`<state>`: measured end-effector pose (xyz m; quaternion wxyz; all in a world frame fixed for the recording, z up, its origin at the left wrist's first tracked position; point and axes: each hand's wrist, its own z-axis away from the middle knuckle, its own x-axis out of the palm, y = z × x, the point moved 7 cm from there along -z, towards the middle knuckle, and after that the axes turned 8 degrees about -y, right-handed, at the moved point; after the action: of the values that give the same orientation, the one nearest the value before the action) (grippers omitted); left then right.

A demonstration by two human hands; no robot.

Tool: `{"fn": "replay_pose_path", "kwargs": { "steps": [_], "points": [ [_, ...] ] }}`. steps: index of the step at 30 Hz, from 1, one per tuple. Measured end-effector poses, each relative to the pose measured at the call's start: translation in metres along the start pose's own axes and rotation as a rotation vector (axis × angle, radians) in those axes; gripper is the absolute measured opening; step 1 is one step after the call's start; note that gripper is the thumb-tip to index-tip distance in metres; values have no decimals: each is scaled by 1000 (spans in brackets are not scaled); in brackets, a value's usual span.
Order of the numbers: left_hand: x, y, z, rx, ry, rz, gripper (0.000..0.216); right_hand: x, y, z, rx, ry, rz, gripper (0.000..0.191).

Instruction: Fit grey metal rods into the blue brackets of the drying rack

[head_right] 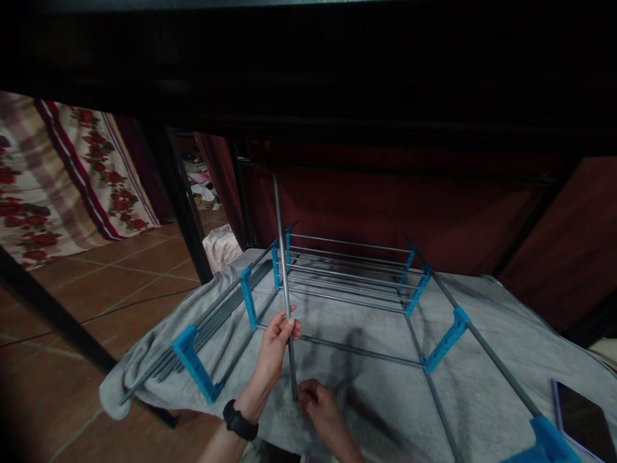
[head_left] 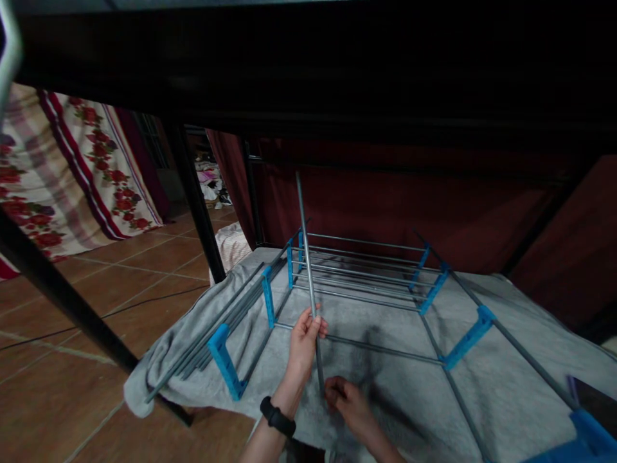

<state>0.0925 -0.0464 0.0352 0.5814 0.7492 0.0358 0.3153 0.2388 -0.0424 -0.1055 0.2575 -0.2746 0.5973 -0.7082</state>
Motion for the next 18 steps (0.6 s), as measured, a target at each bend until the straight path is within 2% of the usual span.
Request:
{"fn": "replay_pose_path", "kwargs": {
  "steps": [5, 10, 14, 18],
  "points": [
    [-3, -2, -5, 16, 4, -64, 47, -35, -12, 1, -6, 139, -26, 57],
    [0, -8, -9, 11, -53, -199, 43, -73, -41, 7, -37, 255, -89, 65],
    [-1, -16, -11, 9, -122, -375, 40, -100, -64, 9, -91, 362, -143, 66],
    [-13, -28, -9, 41, -177, -602, 41, -124, -85, 15, -141, 460, -199, 57]
  ]
}}
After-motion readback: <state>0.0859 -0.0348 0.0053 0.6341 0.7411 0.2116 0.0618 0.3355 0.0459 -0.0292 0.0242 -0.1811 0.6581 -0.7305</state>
